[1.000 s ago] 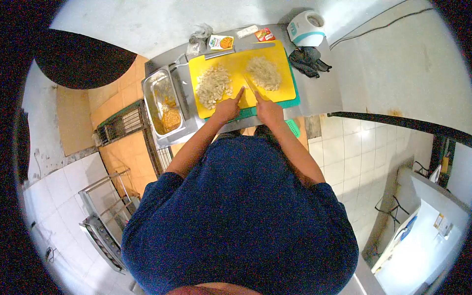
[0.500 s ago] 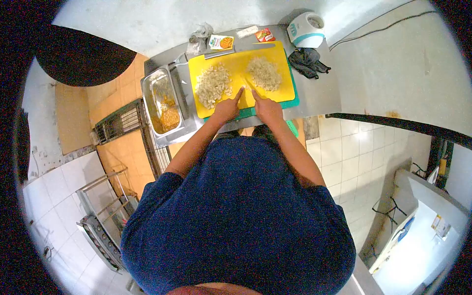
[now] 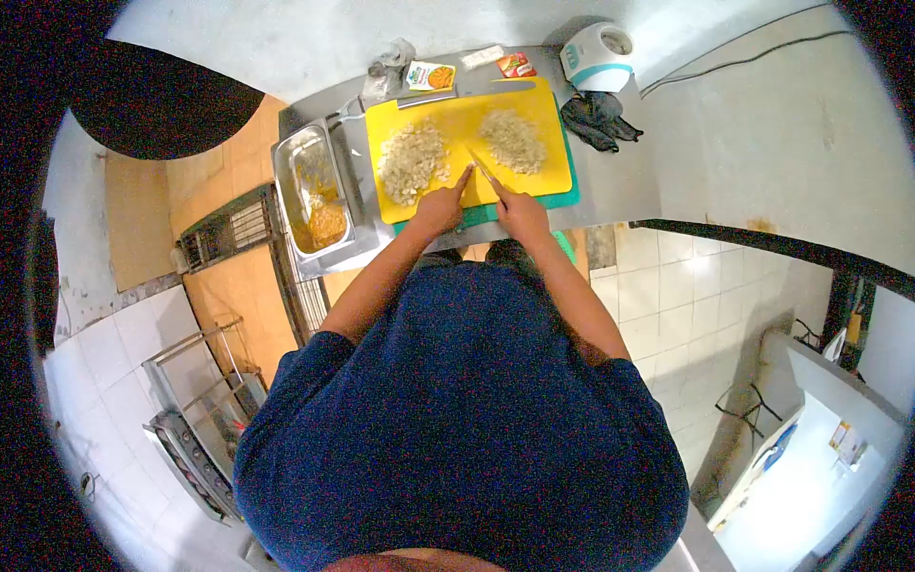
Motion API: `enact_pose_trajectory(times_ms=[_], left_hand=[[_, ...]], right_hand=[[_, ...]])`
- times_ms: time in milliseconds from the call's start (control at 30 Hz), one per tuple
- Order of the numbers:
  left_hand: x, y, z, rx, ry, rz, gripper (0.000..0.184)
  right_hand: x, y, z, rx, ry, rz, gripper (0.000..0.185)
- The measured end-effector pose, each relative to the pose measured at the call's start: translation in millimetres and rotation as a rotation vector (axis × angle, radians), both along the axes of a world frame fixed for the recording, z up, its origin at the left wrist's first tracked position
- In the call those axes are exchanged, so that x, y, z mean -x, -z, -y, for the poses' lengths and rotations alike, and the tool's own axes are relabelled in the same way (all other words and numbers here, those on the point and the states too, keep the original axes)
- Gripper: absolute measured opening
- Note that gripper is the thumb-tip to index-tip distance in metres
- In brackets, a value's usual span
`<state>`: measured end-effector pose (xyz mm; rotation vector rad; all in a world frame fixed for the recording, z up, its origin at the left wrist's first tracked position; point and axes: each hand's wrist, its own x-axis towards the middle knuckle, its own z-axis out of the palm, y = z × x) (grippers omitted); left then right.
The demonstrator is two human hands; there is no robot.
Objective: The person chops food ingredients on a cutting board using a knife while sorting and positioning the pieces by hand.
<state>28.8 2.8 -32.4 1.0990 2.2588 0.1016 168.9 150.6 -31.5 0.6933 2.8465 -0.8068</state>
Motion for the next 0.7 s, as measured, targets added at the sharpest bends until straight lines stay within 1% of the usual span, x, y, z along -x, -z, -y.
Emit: enact_pose_trajectory(times_ms=[100, 233, 333, 433, 567, 700], left_hand=[[-2.6, -3.2, -6.0, 0.007, -0.003, -0.012, 0.096], [0.1, 5.2, -1.8, -0.011, 0.001, 0.002, 0.096], [0.6, 4.8, -3.3, -0.002, 0.013, 0.001, 0.097], [0.7, 12.8, -1.8, -0.024, 0.001, 0.016, 0.099], [0.8, 16.4, 0.3, -0.069, 0.015, 0.009, 0.100], [0.9, 14.4, -3.2, -0.033, 0.012, 0.016, 0.099]], right_hand=[[3.2, 6.0, 1.5, -0.008, 0.019, 0.015, 0.050], [21.6, -2.4, -2.8, -0.043, 0.004, 0.033, 0.050], [15.8, -13.7, -2.1, -0.049, 0.018, 0.052, 0.049], [-2.5, -4.1, 0.2, 0.017, -0.001, 0.028, 0.051], [-3.8, 7.8, 5.4, -0.023, 0.024, -0.017, 0.050], [20.1, -8.8, -7.1, -0.062, -0.008, 0.016, 0.050]])
